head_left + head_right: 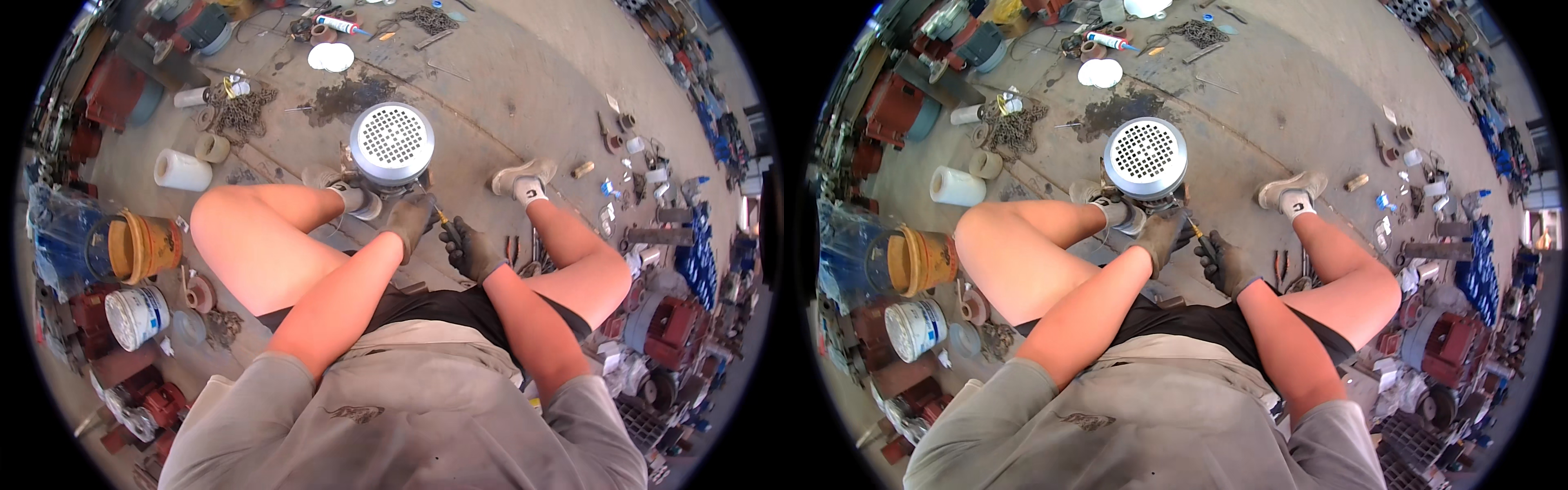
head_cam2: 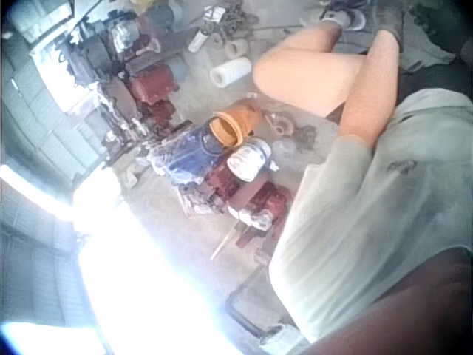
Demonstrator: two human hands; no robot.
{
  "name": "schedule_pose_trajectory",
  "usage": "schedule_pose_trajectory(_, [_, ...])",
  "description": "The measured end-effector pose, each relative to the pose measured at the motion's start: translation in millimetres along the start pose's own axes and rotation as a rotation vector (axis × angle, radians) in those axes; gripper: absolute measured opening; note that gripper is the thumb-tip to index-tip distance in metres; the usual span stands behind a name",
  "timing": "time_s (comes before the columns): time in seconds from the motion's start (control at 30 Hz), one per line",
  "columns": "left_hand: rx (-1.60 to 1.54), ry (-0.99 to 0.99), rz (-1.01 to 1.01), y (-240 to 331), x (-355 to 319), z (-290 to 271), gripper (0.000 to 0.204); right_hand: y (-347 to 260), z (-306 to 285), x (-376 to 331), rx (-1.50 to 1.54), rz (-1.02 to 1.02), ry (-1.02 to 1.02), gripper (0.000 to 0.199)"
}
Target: The person sits on the floor of a workshop and uses a screwdriver to remove screws from the end cap of an electric motor. They then detach the end cap to expose the internal components.
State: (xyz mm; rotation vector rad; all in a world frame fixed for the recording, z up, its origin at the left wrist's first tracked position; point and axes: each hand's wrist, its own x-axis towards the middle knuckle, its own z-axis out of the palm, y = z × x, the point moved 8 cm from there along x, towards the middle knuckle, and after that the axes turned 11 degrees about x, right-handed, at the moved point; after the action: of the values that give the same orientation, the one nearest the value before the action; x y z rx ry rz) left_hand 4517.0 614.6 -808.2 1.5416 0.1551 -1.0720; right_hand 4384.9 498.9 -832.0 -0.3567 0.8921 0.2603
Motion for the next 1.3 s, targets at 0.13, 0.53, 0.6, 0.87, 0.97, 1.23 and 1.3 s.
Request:
schedule_pose_trajectory(0.13, [-0.147, 0.050, -0.078, 6, 8, 2, 0.031, -14, 22, -46, -0.521, -0.380, 0.190, 0.029])
schedule_pose_trajectory(0.53, [-0.270, 0.178, -0.037, 9, 13, 0, 0.017, -3, 2, -37, -0.565, -0.525, 0.246, 0.037])
schedule_pose_trajectory(0.6, [-0.286, 0.176, -0.029, 3, 15, -3, 0.016, 5, 5, -38, -0.389, -0.335, 0.234, 0.034])
schedule_pose_trajectory(0.87, [-0.196, 0.183, -0.003, 11, 14, -5, 0.019, 2, 9, -41, -0.372, -0.349, 0.278, 0.033])
schedule_pose_trajectory(0.97, [-0.211, 0.195, 0.015, 11, 16, -8, 0.020, 3, 5, -37, -0.257, -0.228, 0.245, 0.032])
schedule_pose_trajectory(1.23, [-0.067, 0.223, 0.015, 15, 14, -12, 0.021, -20, 14, -17, -0.852, -0.719, 0.194, 0.043])
schedule_pose_trajectory(1.3, [-0.096, 0.249, 0.017, 20, 9, -17, 0.021, -11, 16, -21, -0.500, -0.289, 0.134, 0.043])
